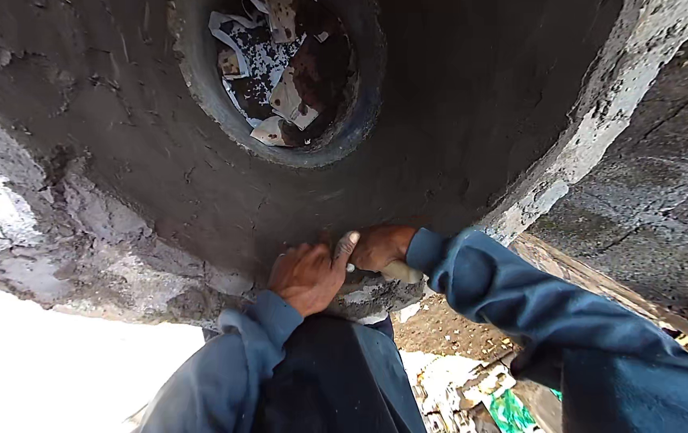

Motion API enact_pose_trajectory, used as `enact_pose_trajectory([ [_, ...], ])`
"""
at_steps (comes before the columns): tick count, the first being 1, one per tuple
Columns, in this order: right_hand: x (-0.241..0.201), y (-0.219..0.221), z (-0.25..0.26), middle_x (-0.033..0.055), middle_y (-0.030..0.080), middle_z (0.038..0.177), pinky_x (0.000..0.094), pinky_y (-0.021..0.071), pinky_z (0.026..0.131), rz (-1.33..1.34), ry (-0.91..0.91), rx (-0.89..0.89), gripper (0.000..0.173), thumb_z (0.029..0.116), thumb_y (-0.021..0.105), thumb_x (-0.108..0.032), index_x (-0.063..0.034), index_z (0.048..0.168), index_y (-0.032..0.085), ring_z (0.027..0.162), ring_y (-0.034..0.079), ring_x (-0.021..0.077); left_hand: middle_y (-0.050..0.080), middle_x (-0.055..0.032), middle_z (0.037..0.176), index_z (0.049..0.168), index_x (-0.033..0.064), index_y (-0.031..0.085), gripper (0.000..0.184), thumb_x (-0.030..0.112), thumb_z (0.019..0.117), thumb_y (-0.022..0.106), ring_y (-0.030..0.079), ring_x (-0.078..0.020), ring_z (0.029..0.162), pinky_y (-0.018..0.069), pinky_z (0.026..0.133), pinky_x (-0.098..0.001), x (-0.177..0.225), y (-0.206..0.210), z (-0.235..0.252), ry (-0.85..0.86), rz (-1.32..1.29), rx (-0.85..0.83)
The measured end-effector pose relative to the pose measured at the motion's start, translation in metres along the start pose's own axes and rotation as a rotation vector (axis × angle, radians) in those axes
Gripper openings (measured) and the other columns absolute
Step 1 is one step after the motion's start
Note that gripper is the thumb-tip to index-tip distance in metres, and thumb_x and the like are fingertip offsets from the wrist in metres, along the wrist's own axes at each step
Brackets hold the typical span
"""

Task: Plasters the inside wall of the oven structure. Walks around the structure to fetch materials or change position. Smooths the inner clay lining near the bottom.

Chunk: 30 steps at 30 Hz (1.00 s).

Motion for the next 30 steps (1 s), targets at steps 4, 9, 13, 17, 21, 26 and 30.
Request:
enact_pose_trajectory([
  [4,-0.032,0.003,-0.005,0.0247,0.066,0.112,0.0568,0.0524,0.085,-0.359,0.012,-0.020,0.031,0.1074,0.049,-0.018,0.0067,0.122,0.061,0.104,0.067,0.0380,0.070,-0.0251,0.114,0.138,0.0057,0.063,0.075,0.058,0.1080,0.018,0.065,-0.0450,0.110,0.0457,0.093,-0.0666,-0.018,-0.037,-0.018,0.048,-0.136,0.247],
  [9,-0.032,0.004,0.000,0.0277,0.065,0.116,0.0630,0.0507,0.088,-0.459,0.060,-0.005,0.031,0.1045,0.056,-0.019,0.0075,0.121,0.062,0.111,0.065,0.0436,0.065,-0.0122,0.138,0.152,0.0183,0.051,0.078,0.065,0.1039,0.012,0.062,-0.0352,0.125,0.0449,0.102,-0.0624,-0.040,-0.053,-0.026,0.134,-0.256,0.376],
  [13,-0.023,0.006,0.001,0.0282,0.065,0.119,0.0630,0.0505,0.090,-0.521,0.132,-0.034,0.032,0.1037,0.058,-0.020,0.0082,0.118,0.064,0.114,0.064,0.0437,0.067,-0.0118,0.134,0.150,0.0169,0.054,0.076,0.064,0.1047,0.016,0.064,-0.0328,0.123,0.0471,0.101,-0.0605,-0.046,-0.054,-0.029,0.177,-0.287,0.422],
  [17,-0.008,0.005,0.000,0.0287,0.065,0.120,0.0634,0.0502,0.091,-0.543,0.201,-0.048,0.032,0.1029,0.058,-0.018,0.0094,0.118,0.063,0.115,0.064,0.0442,0.069,-0.0084,0.133,0.149,0.0172,0.055,0.071,0.061,0.1057,0.019,0.066,-0.0271,0.122,0.0500,0.100,-0.0557,-0.050,-0.057,-0.040,0.261,-0.313,0.523],
  [21,-0.004,0.002,0.000,0.0285,0.065,0.121,0.0637,0.0499,0.091,-0.582,0.223,-0.050,0.032,0.1025,0.059,-0.018,0.0093,0.119,0.063,0.115,0.064,0.0442,0.069,-0.0010,0.134,0.147,0.0193,0.057,0.063,0.056,0.1071,0.025,0.064,-0.0149,0.124,0.0512,0.103,-0.0450,-0.059,-0.068,-0.059,0.335,-0.385,0.624],
  [26,0.012,-0.001,0.003,0.0296,0.065,0.123,0.0669,0.0480,0.092,-0.600,0.291,-0.045,0.032,0.0998,0.062,-0.017,0.0079,0.120,0.065,0.117,0.063,0.0466,0.067,0.0042,0.136,0.144,0.0170,0.060,0.056,0.049,0.1092,0.030,0.061,-0.0068,0.128,0.0505,0.110,-0.0340,-0.075,-0.087,-0.084,0.459,-0.544,0.721],
  [30,0.036,-0.012,-0.004,0.0279,0.065,0.126,0.0665,0.0483,0.094,-0.608,0.385,-0.021,0.031,0.1016,0.059,-0.016,0.0045,0.124,0.066,0.119,0.062,0.0457,0.067,0.0023,0.138,0.143,0.0166,0.060,0.059,0.055,0.1081,0.032,0.062,-0.0140,0.129,0.0502,0.110,-0.0381,-0.093,-0.095,-0.102,0.525,-0.647,0.753],
])
Point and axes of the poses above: each hand's wrist, its own z-axis towards the middle knuckle, its own y-axis out of the palm, x = y × z, the point moved 5 cm from there along z, towards the middle knuckle
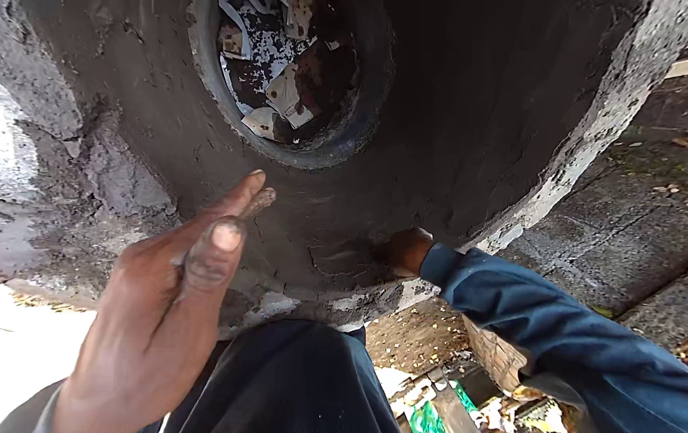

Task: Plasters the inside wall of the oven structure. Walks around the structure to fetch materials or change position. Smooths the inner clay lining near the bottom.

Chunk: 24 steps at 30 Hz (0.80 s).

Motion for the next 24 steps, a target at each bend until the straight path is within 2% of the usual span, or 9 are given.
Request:
enact_pose_trajectory([
  [3,0.017,-0.001,0.010,0.0272,0.066,0.121,0.0670,0.0491,0.091,0.048,0.012,0.004,0.030,0.1034,0.057,-0.020,0.0045,0.118,0.067,0.117,0.063,0.0449,0.067,-0.0039,0.137,0.142,0.0107,0.060,0.066,0.059,0.1065,0.033,0.064,-0.0205,0.126,0.0527,0.108,-0.0397,-0.008,-0.016,-0.008,-0.016,-0.075,0.034],
  [6,0.007,-0.004,0.015,0.0284,0.065,0.120,0.0639,0.0476,0.094,0.190,-0.035,-0.016,0.034,0.1069,0.051,-0.021,0.0074,0.119,0.064,0.116,0.063,0.0434,0.066,-0.0096,0.138,0.140,0.0038,0.059,0.062,0.052,0.1076,0.038,0.063,-0.0273,0.126,0.0521,0.109,-0.0434,-0.017,-0.029,-0.015,0.028,-0.155,0.090],
  [8,-0.007,-0.007,0.017,0.0220,0.065,0.103,0.0530,0.0524,0.081,0.305,-0.097,-0.018,0.033,0.1096,0.047,-0.024,0.0036,0.116,0.064,0.092,0.066,0.0338,0.066,-0.0113,0.137,0.138,0.0018,0.060,0.058,0.048,0.1076,0.041,0.064,-0.0294,0.124,0.0534,0.108,-0.0439,-0.021,-0.036,-0.021,0.056,-0.207,0.140],
  [10,-0.023,-0.006,0.018,0.0098,0.056,0.079,0.0372,0.0506,0.060,0.466,-0.156,-0.045,0.032,0.1101,0.045,-0.028,-0.0018,0.106,0.062,0.062,0.056,0.0183,0.067,-0.0115,0.135,0.138,0.0019,0.059,0.058,0.048,0.1074,0.042,0.066,-0.0294,0.122,0.0547,0.106,-0.0439,-0.023,-0.040,-0.026,0.055,-0.209,0.170],
  [11,-0.032,-0.008,0.013,0.0081,0.054,0.075,0.0354,0.0491,0.057,0.521,-0.171,-0.066,0.032,0.1100,0.045,-0.028,-0.0019,0.104,0.062,0.058,0.053,0.0162,0.067,-0.0109,0.134,0.138,0.0027,0.059,0.059,0.050,0.1072,0.041,0.066,-0.0288,0.121,0.0550,0.106,-0.0433,-0.024,-0.042,-0.029,0.048,-0.208,0.179],
  [15,-0.062,-0.020,-0.011,0.0044,0.054,0.077,0.0304,0.0481,0.057,0.629,-0.227,-0.115,0.030,0.1108,0.043,-0.026,-0.0038,0.107,0.062,0.059,0.052,0.0119,0.068,-0.0107,0.133,0.136,0.0040,0.062,0.056,0.049,0.1068,0.043,0.067,-0.0284,0.120,0.0551,0.105,-0.0422,-0.027,-0.047,-0.039,0.050,-0.256,0.207],
  [20,-0.084,-0.033,-0.024,0.0006,0.052,0.070,0.0239,0.0474,0.049,0.928,-0.374,-0.141,0.031,0.1126,0.037,-0.024,-0.0049,0.105,0.060,0.050,0.050,0.0080,0.068,-0.0121,0.132,0.132,0.0031,0.063,0.049,0.042,0.1062,0.049,0.067,-0.0297,0.119,0.0562,0.103,-0.0434,-0.033,-0.059,-0.045,0.102,-0.291,0.272],
  [22,-0.082,-0.042,-0.033,-0.0020,0.053,0.067,0.0184,0.0451,0.044,1.129,-0.524,-0.151,0.033,0.1143,0.033,-0.027,-0.0054,0.112,0.059,0.046,0.050,0.0039,0.065,-0.0163,0.135,0.136,-0.0004,0.058,0.051,0.040,0.1071,0.046,0.066,-0.0326,0.119,0.0565,0.101,-0.0452,-0.046,-0.067,-0.050,0.112,-0.302,0.262],
  [24,-0.066,-0.054,-0.037,-0.0028,0.052,0.065,0.0160,0.0429,0.041,1.105,-0.605,-0.056,0.035,0.1146,0.034,-0.028,-0.0039,0.118,0.058,0.044,0.048,0.0021,0.061,-0.0203,0.138,0.139,-0.0042,0.052,0.048,0.031,0.1075,0.044,0.063,-0.0360,0.122,0.0539,0.104,-0.0471,-0.065,-0.076,-0.059,0.119,-0.337,0.312],
])
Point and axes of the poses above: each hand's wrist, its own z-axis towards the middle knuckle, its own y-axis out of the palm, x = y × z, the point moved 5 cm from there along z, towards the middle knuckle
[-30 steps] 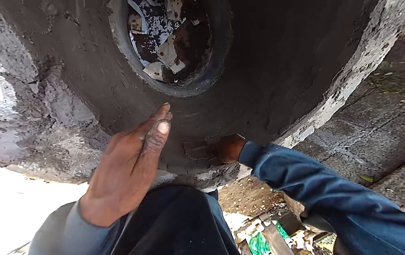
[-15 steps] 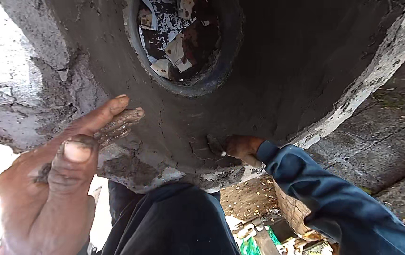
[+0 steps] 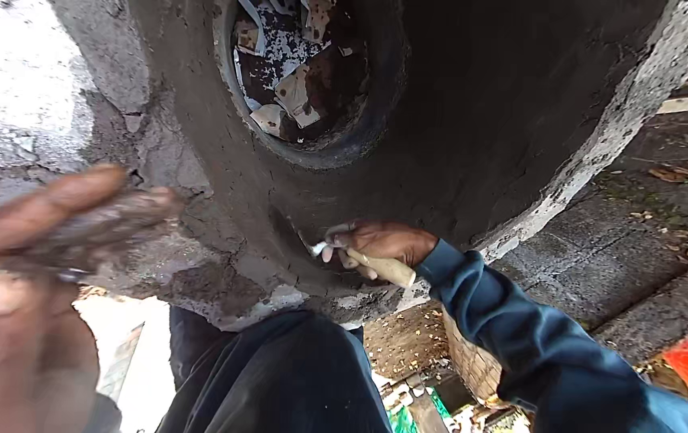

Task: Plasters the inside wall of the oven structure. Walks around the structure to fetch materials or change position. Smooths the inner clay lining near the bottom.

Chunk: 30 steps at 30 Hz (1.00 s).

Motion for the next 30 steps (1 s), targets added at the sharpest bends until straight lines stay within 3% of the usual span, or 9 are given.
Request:
enact_pose_trajectory([
  [5,0.053,-0.068,-0.005,0.0112,0.056,0.074,0.0361,0.0509,0.054,-0.516,0.326,0.339,0.032,0.1113,0.045,-0.030,-0.0036,0.113,0.063,0.054,0.055,0.0196,0.067,-0.0078,0.087,0.093,-0.0114,0.063,0.015,-0.001,0.1001,0.054,0.067,-0.0127,0.088,0.0563,0.084,-0.0300,-0.032,-0.034,-0.016,0.044,0.330,0.582],
  [8,0.082,-0.079,0.001,0.0200,0.065,0.094,0.0482,0.0542,0.070,-0.713,0.585,0.338,0.029,0.1077,0.052,-0.024,0.0011,0.116,0.065,0.074,0.064,0.0301,0.065,-0.0064,0.093,0.101,-0.0089,0.063,0.022,0.012,0.1035,0.056,0.064,-0.0072,0.092,0.0536,0.090,-0.0290,-0.057,-0.032,-0.003,0.002,0.514,0.573],
  [10,0.094,-0.077,0.009,0.0205,0.065,0.101,0.0496,0.0535,0.076,-0.784,0.634,0.254,0.029,0.1077,0.051,-0.022,0.0009,0.119,0.065,0.082,0.065,0.0308,0.066,-0.0146,0.097,0.109,-0.0097,0.063,0.037,0.025,0.1080,0.051,0.066,-0.0128,0.093,0.0541,0.088,-0.0336,-0.062,-0.020,0.013,0.044,0.713,0.506],
  [12,0.098,-0.066,0.017,0.0213,0.065,0.104,0.0503,0.0538,0.076,-0.797,0.625,0.187,0.029,0.1069,0.053,-0.023,0.0009,0.120,0.064,0.085,0.065,0.0312,0.064,-0.0274,0.123,0.134,-0.0087,0.055,0.051,0.035,0.1094,0.045,0.064,-0.0287,0.116,0.0494,0.104,-0.0456,-0.067,-0.012,0.022,0.061,0.856,0.427],
  [15,0.086,-0.047,0.025,0.0194,0.064,0.098,0.0489,0.0535,0.072,-0.767,0.594,0.130,0.029,0.1054,0.055,-0.024,0.0012,0.117,0.063,0.080,0.064,0.0298,0.042,-0.0280,0.155,0.159,0.0007,0.029,0.068,0.046,0.1077,0.037,0.043,-0.0383,0.143,0.0328,0.120,-0.0525,-0.071,-0.005,0.034,0.113,0.960,0.367],
  [17,0.073,-0.038,0.024,0.0134,0.059,0.088,0.0422,0.0510,0.065,-0.698,0.553,0.070,0.028,0.1083,0.050,-0.026,-0.0016,0.113,0.062,0.069,0.058,0.0228,0.034,-0.0260,0.161,0.162,0.0025,0.021,0.073,0.048,0.1065,0.035,0.035,-0.0390,0.149,0.0267,0.123,-0.0532,-0.070,-0.002,0.037,0.128,0.991,0.384],
  [21,0.070,-0.050,0.005,-0.0009,0.055,0.072,0.0224,0.0433,0.048,-0.375,0.339,0.016,0.034,0.1135,0.037,-0.033,-0.0114,0.120,0.063,0.050,0.048,0.0061,0.037,-0.0256,0.159,0.161,0.0029,0.023,0.075,0.052,0.1052,0.033,0.038,-0.0391,0.147,0.0292,0.121,-0.0554,-0.073,-0.002,0.039,0.097,1.012,0.394],
  [24,0.087,-0.074,-0.002,0.0024,0.048,0.074,0.0264,0.0425,0.053,-0.429,0.404,0.170,0.031,0.1129,0.041,-0.029,-0.0069,0.115,0.062,0.055,0.045,0.0098,0.048,-0.0272,0.150,0.157,0.0032,0.033,0.069,0.051,0.1074,0.033,0.050,-0.0391,0.138,0.0371,0.115,-0.0557,-0.083,-0.004,0.032,-0.001,1.036,0.379],
  [30,0.107,-0.085,0.016,0.0063,0.051,0.076,0.0307,0.0454,0.056,-0.550,0.540,0.223,0.029,0.1111,0.046,-0.029,-0.0056,0.109,0.063,0.058,0.049,0.0137,0.050,-0.0266,0.148,0.157,0.0031,0.034,0.068,0.051,0.1085,0.030,0.050,-0.0379,0.138,0.0359,0.115,-0.0553,-0.086,-0.006,0.031,-0.054,1.054,0.398],
])
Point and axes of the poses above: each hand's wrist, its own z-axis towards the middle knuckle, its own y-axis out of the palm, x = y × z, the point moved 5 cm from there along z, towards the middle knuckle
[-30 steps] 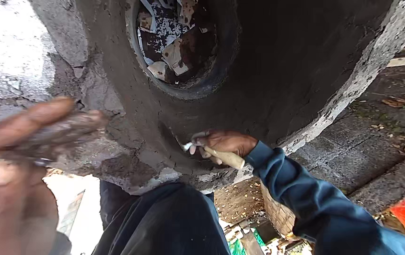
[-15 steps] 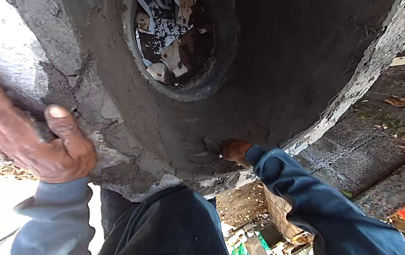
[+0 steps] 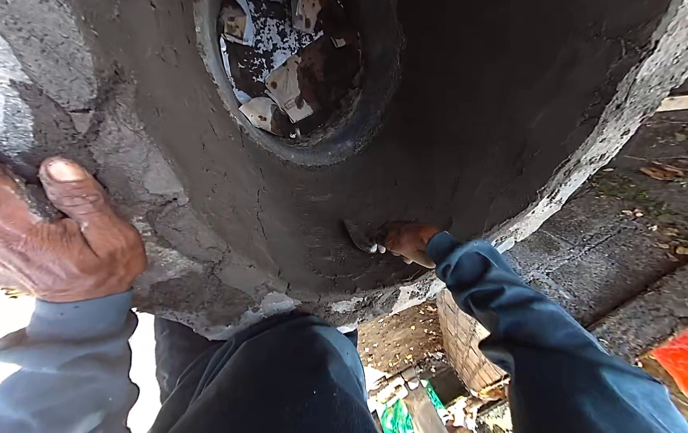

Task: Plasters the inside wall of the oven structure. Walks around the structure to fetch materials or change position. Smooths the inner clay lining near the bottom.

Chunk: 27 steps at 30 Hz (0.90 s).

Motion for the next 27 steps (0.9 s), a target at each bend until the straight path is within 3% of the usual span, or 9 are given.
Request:
enact_pose_trajectory([
  [4,-0.043,0.010,-0.039,0.0125,0.060,0.086,0.0412,0.0506,0.062,-0.084,-0.129,0.034,0.030,0.1102,0.047,-0.031,-0.0065,0.111,0.064,0.066,0.058,0.0217,0.049,-0.0256,0.150,0.157,0.0039,0.034,0.068,0.051,0.1078,0.031,0.050,-0.0365,0.138,0.0364,0.115,-0.0536,0.002,-0.002,0.004,0.042,-0.005,0.011],
  [6,-0.066,0.013,-0.052,0.0151,0.063,0.089,0.0461,0.0539,0.066,-0.197,-0.139,0.035,0.033,0.1102,0.045,-0.032,-0.0060,0.115,0.064,0.072,0.064,0.0264,0.047,-0.0246,0.151,0.158,0.0048,0.032,0.069,0.052,0.1079,0.030,0.048,-0.0362,0.140,0.0355,0.116,-0.0538,0.003,-0.001,0.005,0.041,0.001,0.004],
  [8,-0.083,0.017,-0.058,0.0162,0.063,0.090,0.0481,0.0539,0.069,-0.278,-0.133,0.031,0.034,0.1101,0.045,-0.032,-0.0040,0.111,0.064,0.075,0.065,0.0285,0.045,-0.0250,0.154,0.158,0.0044,0.031,0.069,0.052,0.1080,0.031,0.046,-0.0365,0.142,0.0340,0.117,-0.0537,0.004,-0.001,0.005,0.050,0.005,0.013],
  [10,-0.093,0.023,-0.057,0.0224,0.066,0.101,0.0556,0.0542,0.079,-0.358,-0.137,0.013,0.033,0.1085,0.049,-0.028,0.0016,0.111,0.064,0.092,0.068,0.0362,0.042,-0.0249,0.156,0.160,0.0045,0.029,0.070,0.051,0.1076,0.032,0.043,-0.0371,0.144,0.0319,0.119,-0.0538,0.007,-0.003,0.007,0.072,0.004,0.019],
  [14,-0.086,0.028,-0.048,0.0274,0.064,0.119,0.0622,0.0508,0.091,-0.465,-0.089,0.002,0.032,0.1045,0.056,-0.023,0.0055,0.119,0.063,0.113,0.064,0.0429,0.043,-0.0231,0.156,0.160,0.0065,0.030,0.068,0.049,0.1074,0.034,0.045,-0.0364,0.142,0.0329,0.117,-0.0533,0.006,-0.002,0.006,0.067,-0.007,0.031],
  [19,-0.066,0.023,-0.027,0.0279,0.063,0.126,0.0642,0.0498,0.093,-0.541,-0.009,-0.007,0.034,0.1029,0.059,-0.022,0.0060,0.121,0.063,0.120,0.062,0.0437,0.045,-0.0220,0.155,0.160,0.0077,0.031,0.067,0.049,0.1074,0.033,0.047,-0.0349,0.141,0.0347,0.116,-0.0540,0.006,-0.002,0.006,0.063,0.000,0.011],
  [24,-0.046,0.010,-0.019,0.0258,0.064,0.130,0.0634,0.0486,0.097,-0.575,0.093,0.006,0.031,0.1011,0.062,-0.017,0.0050,0.122,0.066,0.123,0.062,0.0425,0.055,-0.0218,0.145,0.156,0.0088,0.040,0.066,0.053,0.1079,0.032,0.056,-0.0326,0.133,0.0421,0.111,-0.0547,0.005,0.002,0.005,0.056,0.007,-0.019],
  [27,-0.026,-0.002,-0.014,0.0251,0.064,0.132,0.0639,0.0472,0.100,-0.606,0.133,0.066,0.031,0.1007,0.063,-0.016,0.0033,0.124,0.067,0.125,0.060,0.0433,0.051,-0.0235,0.148,0.157,0.0075,0.036,0.065,0.051,0.1087,0.033,0.053,-0.0356,0.135,0.0392,0.112,-0.0551,0.004,0.002,0.003,0.038,0.007,-0.004],
])
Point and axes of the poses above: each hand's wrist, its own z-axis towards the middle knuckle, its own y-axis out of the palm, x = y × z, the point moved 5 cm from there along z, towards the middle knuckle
